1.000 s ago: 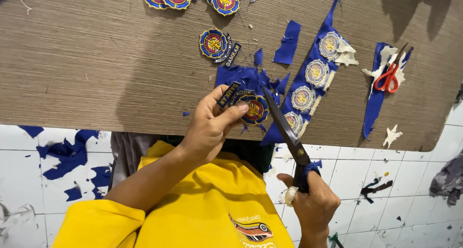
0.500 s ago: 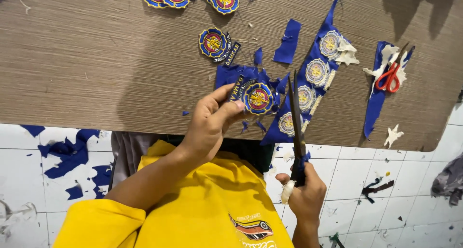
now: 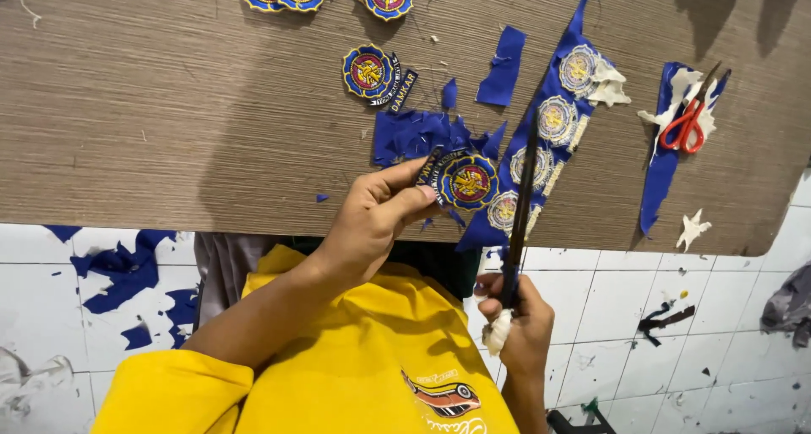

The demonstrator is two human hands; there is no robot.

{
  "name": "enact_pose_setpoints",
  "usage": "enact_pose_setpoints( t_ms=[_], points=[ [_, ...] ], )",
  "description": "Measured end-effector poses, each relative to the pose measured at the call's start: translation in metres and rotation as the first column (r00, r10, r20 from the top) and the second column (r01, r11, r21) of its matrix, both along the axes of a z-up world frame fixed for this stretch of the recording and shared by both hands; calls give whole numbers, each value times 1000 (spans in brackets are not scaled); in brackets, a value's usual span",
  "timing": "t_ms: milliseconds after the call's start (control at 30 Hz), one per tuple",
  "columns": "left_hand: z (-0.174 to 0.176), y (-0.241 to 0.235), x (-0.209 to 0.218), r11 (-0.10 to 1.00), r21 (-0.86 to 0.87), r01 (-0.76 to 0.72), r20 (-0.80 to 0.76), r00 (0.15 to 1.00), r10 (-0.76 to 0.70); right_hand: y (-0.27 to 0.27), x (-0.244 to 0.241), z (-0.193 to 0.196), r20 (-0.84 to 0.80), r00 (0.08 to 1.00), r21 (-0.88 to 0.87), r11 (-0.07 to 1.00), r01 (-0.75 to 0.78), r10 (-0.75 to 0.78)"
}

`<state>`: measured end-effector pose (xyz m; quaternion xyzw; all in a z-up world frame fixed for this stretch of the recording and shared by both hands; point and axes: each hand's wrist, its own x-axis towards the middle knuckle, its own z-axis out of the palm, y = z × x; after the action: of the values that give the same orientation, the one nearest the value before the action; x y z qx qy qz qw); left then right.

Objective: Using large scissors to precisely trim away excess blue fabric from the edges of embroidered patches.

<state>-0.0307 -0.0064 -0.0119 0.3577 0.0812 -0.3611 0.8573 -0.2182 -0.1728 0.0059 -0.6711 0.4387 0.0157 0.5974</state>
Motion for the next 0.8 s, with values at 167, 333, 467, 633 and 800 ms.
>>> enact_pose_setpoints(
  t_ms=[167, 333, 467, 633, 800],
  points=[
    [0, -3, -7, 997, 57, 54, 109, 992, -60, 5, 33, -12, 358, 934, -11, 1000, 1, 3],
    [8, -7, -16, 989, 121, 80, 211, 972, -105, 24, 83, 11, 561, 827, -101, 987, 125, -48],
    [13, -3, -17, 988, 121, 93, 195, 974, -115, 42, 99, 39, 512, 855, -72, 988, 133, -78],
    [7, -2, -18, 992, 33, 122, 190, 974, -126, 26, 93, -16, 510, 792, 222, 941, 254, -334],
    [13, 4, -19, 995, 16, 100, 40, 994, -101, 27, 99, -16, 567, 746, 210, 937, 280, -350]
  ],
)
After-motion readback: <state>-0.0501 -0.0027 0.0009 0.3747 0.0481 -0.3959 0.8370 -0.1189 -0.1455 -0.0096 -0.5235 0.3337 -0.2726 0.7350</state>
